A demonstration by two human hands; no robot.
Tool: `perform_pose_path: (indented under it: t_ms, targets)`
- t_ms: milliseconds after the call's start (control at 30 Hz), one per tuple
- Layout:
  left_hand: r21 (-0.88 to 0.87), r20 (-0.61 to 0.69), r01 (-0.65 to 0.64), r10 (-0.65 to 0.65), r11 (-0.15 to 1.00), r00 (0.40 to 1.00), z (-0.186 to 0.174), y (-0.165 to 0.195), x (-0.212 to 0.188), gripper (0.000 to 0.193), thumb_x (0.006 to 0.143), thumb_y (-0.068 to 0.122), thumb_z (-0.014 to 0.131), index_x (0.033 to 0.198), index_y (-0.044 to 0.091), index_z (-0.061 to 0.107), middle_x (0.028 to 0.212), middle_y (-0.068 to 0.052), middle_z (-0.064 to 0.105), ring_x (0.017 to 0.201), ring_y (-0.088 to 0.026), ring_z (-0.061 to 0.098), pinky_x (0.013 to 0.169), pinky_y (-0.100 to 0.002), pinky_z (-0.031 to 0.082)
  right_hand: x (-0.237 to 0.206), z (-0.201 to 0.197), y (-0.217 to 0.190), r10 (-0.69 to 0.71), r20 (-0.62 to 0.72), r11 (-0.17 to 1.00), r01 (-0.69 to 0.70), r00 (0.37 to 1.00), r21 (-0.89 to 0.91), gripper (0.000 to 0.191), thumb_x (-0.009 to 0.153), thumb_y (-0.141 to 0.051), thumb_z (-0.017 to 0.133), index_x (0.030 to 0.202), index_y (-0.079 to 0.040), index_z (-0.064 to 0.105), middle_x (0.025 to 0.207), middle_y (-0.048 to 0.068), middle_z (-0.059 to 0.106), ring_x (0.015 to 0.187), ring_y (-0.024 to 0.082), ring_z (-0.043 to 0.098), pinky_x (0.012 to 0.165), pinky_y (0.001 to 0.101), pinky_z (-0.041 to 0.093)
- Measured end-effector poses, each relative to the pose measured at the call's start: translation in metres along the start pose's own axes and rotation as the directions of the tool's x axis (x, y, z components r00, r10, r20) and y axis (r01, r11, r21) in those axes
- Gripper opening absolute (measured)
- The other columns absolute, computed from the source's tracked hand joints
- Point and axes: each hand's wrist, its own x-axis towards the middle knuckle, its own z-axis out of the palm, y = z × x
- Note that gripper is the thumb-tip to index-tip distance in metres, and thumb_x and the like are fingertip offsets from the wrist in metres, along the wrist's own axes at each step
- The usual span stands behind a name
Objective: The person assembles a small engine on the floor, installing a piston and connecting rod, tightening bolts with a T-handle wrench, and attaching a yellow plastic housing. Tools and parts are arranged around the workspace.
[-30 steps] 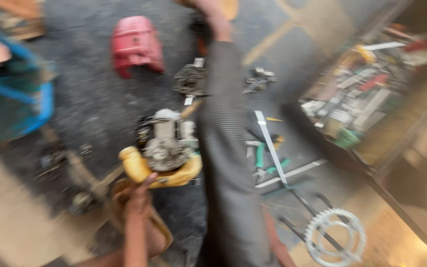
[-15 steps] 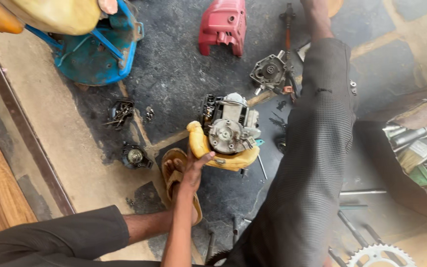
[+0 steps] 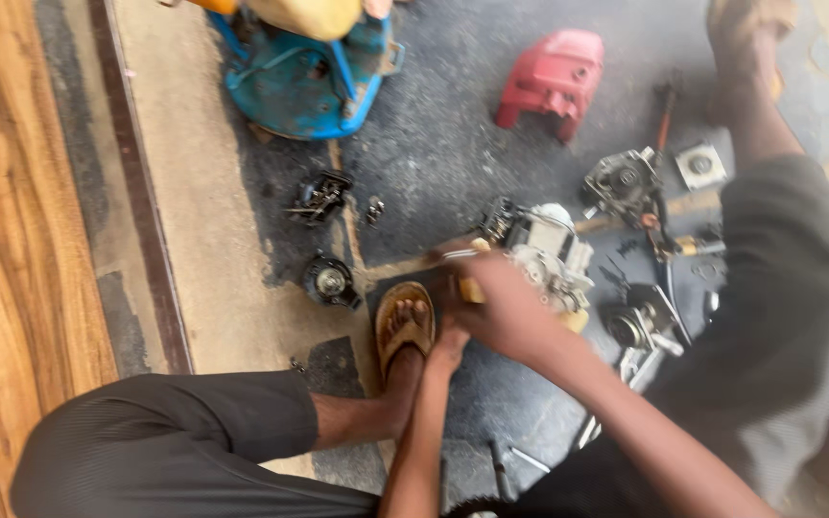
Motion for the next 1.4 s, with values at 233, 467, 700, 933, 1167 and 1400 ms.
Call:
perform_pose_path:
  t_ms: [233,467,700,933,1167,1400]
  targets:
    - [0.061,-0.014,-0.093,0.095,0.994,0.995,-0.008,-0.029,0.007,0.112,0.070,0.029,0.091,0.158,0.007,0.025,0.143,-0.015,0.050,0.132,-0.026,0.050,0.111,-0.038,0.044,0.105,0.180,0.040,0.187,0.529,0.937,0.012,0.828,-0.349,0.035,0.087,0.003,0.061,0.122,-0.003,0.065,0.121,0.018,0.067,0.105,0.035,0.068,0.091,0.0458,0.054]
    - [-0.042,0.001,0.026,-0.026,0.999,1.000,-0.009,-0.009,0.021,0.119,0.066,0.030,0.092,0.157,0.009,0.019,0.135,-0.012,0.054,0.124,-0.025,0.056,0.107,-0.038,0.048,0.136,0.270,0.088,0.002,0.515,0.899,0.224,0.857,-0.376,0.042,0.085,0.009,0.058,0.122,-0.008,0.070,0.141,0.014,0.055,0.121,0.035,0.059,0.099,0.0453,0.051]
    - [0.131,-0.036,0.037,-0.033,0.991,0.999,-0.012,0.005,0.017,0.119,0.064,0.042,0.090,0.158,0.009,0.025,0.136,-0.015,0.055,0.123,-0.028,0.058,0.106,-0.041,0.050,0.147,0.293,0.092,-0.017,0.589,0.765,0.389,0.808,-0.513,0.035,0.083,0.008,0.061,0.113,-0.007,0.072,0.147,0.017,0.050,0.127,0.030,0.055,0.099,0.0370,0.054]
    - [0.206,-0.057,-0.043,0.056,0.978,0.997,-0.013,-0.021,0.025,0.126,0.065,0.048,0.091,0.160,0.003,0.023,0.144,-0.021,0.051,0.133,-0.033,0.053,0.112,-0.046,0.045,0.144,0.303,0.101,0.135,0.731,0.738,0.424,0.669,-0.525,0.027,0.098,0.012,0.055,0.122,0.007,0.064,0.129,0.023,0.057,0.091,0.023,0.071,0.072,0.0325,0.063]
    - [0.279,-0.061,-0.066,0.086,0.958,0.994,-0.015,-0.040,0.032,0.129,0.064,0.048,0.093,0.161,0.001,0.021,0.145,-0.022,0.049,0.133,-0.032,0.052,0.111,-0.045,0.045,0.145,0.284,0.106,0.344,0.449,0.921,-0.389,0.825,0.009,0.014,0.099,-0.007,0.057,0.102,-0.005,0.071,0.096,0.013,0.073,0.074,0.017,0.066,0.068,0.0320,0.060]
    - [0.122,-0.058,-0.086,0.093,0.989,0.994,-0.011,-0.031,0.030,0.126,0.063,0.046,0.093,0.158,0.001,0.025,0.137,-0.020,0.055,0.126,-0.031,0.057,0.109,-0.042,0.048,0.142,0.268,0.103,0.525,0.351,0.779,-0.603,0.776,0.168,0.016,0.096,-0.004,0.057,0.104,-0.003,0.071,0.092,0.016,0.073,0.069,0.020,0.062,0.064,0.0365,0.056]
